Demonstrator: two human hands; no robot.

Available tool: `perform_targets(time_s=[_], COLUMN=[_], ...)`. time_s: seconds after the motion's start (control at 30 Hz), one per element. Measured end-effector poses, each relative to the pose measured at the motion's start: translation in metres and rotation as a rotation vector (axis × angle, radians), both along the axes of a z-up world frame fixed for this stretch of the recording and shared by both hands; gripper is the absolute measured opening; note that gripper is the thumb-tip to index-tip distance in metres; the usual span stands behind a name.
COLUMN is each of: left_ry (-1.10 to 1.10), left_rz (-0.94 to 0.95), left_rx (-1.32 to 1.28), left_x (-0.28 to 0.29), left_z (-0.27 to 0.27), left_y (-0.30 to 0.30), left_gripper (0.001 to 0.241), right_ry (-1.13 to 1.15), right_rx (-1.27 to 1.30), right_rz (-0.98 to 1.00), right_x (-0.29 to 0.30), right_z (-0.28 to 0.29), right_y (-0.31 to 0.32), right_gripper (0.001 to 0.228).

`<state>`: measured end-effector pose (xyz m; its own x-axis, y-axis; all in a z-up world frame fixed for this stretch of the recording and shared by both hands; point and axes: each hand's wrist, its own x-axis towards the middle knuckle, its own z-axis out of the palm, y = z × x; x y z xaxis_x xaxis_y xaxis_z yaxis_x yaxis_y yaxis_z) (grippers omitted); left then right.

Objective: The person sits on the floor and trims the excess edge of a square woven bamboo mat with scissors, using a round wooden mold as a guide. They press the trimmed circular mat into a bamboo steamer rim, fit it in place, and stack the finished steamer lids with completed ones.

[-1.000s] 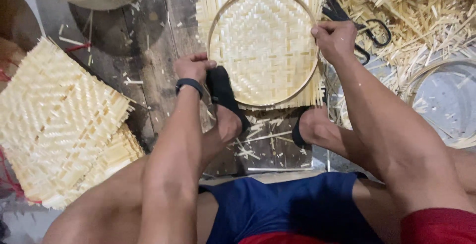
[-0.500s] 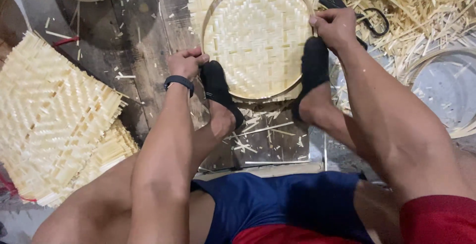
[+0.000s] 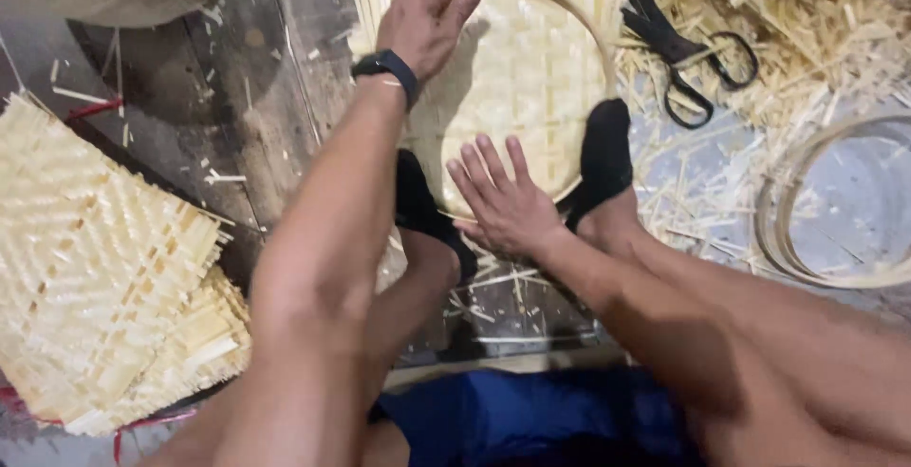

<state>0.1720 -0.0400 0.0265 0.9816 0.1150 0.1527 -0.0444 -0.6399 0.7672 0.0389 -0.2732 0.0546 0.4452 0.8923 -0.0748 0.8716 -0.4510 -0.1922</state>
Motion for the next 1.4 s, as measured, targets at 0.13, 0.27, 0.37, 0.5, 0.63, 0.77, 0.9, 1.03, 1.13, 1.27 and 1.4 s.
perform_targets(time_s=[0.13,0.27,0.37,0.5,0.63,0.77,0.9,1.03,1.13,1.27,1.4], left_ry=[0.255,0.304,0.327,0.391,0.601,0.644,0.582,0.265,0.352,0.012,0.041], left_rz=[0.123,0.089,0.000,-0.013,0.049,0.097,0.026,-0.184,-0.087,0.264,0.582], left_rx=[-0.109,-0.080,-0.060,-0.004,-0.139,-0.290,-0.348,0.020,0.017,-0.065,-0.112], left_x=[-0.006,0.027,0.019,0.026,0.041,0.047,0.054,0.056,0.042,-0.007,-0.074], left_z=[0.024,0.023,0.007,-0.001,-0.010,-0.043,-0.081,-0.143,-0.074,-0.063,-0.117], left_y=[-0.014,0.003,0.002,0.005,0.006,0.013,0.018,0.030,0.014,0.016,0.065], left_gripper=[0.033,0.034,0.035,0.042,0.047,0.048,0.043,0.024,0.030,0.035,0.039], right_ry=[-0.054,0.119,0.145,0.098,0.656,0.790,-0.095,0.586,0.529,0.307,0.406], right_rx=[0.108,0.215,0.345,0.440,0.317,0.388,0.669,0.267,0.323,0.432,-0.158], right_rz=[-0.003,-0.058,-0.172,-0.231,-0.643,-0.826,-0.551,-1.051,-1.005,-0.797,-0.780], right_x=[-0.012,0.062,0.135,0.224,0.244,0.240,0.209,0.189,0.194,0.231,0.255], right_z=[0.003,0.017,0.029,0.019,-0.006,0.005,0.011,-0.074,-0.104,-0.079,0.103], right_y=[-0.011,-0.002,0.007,0.028,0.033,0.028,-0.005,-0.035,-0.054,-0.091,-0.139], right_gripper=[0.096,0.074,0.047,0.027,0.026,0.034,0.033,0.049,0.047,0.041,0.051])
